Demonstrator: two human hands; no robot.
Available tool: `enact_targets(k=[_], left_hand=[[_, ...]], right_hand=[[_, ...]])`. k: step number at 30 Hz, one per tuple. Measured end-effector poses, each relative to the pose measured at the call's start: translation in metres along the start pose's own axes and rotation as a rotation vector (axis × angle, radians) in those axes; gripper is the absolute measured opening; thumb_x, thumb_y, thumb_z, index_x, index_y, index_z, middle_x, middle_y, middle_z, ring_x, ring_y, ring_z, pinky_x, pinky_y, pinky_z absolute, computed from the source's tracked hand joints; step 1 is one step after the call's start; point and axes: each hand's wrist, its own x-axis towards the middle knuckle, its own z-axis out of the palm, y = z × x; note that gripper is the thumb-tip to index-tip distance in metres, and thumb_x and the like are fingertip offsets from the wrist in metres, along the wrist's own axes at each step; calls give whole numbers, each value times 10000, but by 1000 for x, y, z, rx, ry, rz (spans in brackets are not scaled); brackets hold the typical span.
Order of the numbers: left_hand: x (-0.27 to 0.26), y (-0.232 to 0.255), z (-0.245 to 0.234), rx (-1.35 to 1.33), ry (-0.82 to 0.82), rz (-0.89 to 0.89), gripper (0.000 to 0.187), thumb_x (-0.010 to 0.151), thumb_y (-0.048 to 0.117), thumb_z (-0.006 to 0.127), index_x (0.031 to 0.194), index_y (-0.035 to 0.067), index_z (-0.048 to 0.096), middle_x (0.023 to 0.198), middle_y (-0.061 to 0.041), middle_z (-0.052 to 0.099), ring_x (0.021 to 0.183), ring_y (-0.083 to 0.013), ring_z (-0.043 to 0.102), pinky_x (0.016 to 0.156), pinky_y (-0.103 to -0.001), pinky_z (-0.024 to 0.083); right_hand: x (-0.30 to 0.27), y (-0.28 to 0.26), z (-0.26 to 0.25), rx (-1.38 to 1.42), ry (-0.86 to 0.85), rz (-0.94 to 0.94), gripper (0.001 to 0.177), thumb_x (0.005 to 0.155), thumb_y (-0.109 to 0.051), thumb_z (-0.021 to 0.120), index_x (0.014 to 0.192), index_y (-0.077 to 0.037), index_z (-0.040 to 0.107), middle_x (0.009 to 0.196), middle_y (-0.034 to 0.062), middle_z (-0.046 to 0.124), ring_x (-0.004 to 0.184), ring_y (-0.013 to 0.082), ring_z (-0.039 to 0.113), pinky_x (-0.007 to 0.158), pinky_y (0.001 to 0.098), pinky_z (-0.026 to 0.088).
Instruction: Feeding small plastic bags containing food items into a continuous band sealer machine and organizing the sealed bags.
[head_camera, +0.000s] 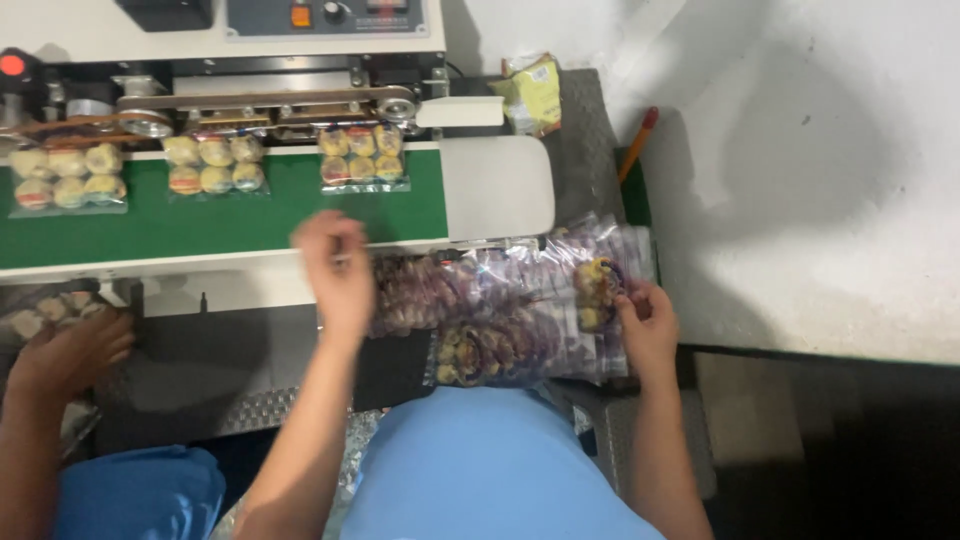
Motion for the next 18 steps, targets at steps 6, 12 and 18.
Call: enact_targets(k=[6,12,18], left_hand=[[22,76,-52,29,-508,154,327,828,-113,690,999,150,781,1341,-161,696,1310,-444,617,1080,-585,450],[39,14,-257,791,113,259,298,951,-139,605,1205,-59,738,1319,-264,722,1232,-426,624,1094,-510,438],[-98,-107,-333,1615,-28,246,153,1094,304,752,954,252,718,1248,1,808,1079,-204,755,893,-331,592]], right_hand=[[-15,-59,1,302,-82,-249,192,988,-11,722,996,-3,530,1024,269,735,929,290,686,848,417,530],[10,-40,-6,599,-165,-232,246,967,-97,757,955,-167,521,880,26,656,868,86,635,837,222,487],[13,-59,-5,692,-175,-228,266,959,-72,760,934,-176,516,865,84,707,1004,248,783,839,273,559]])
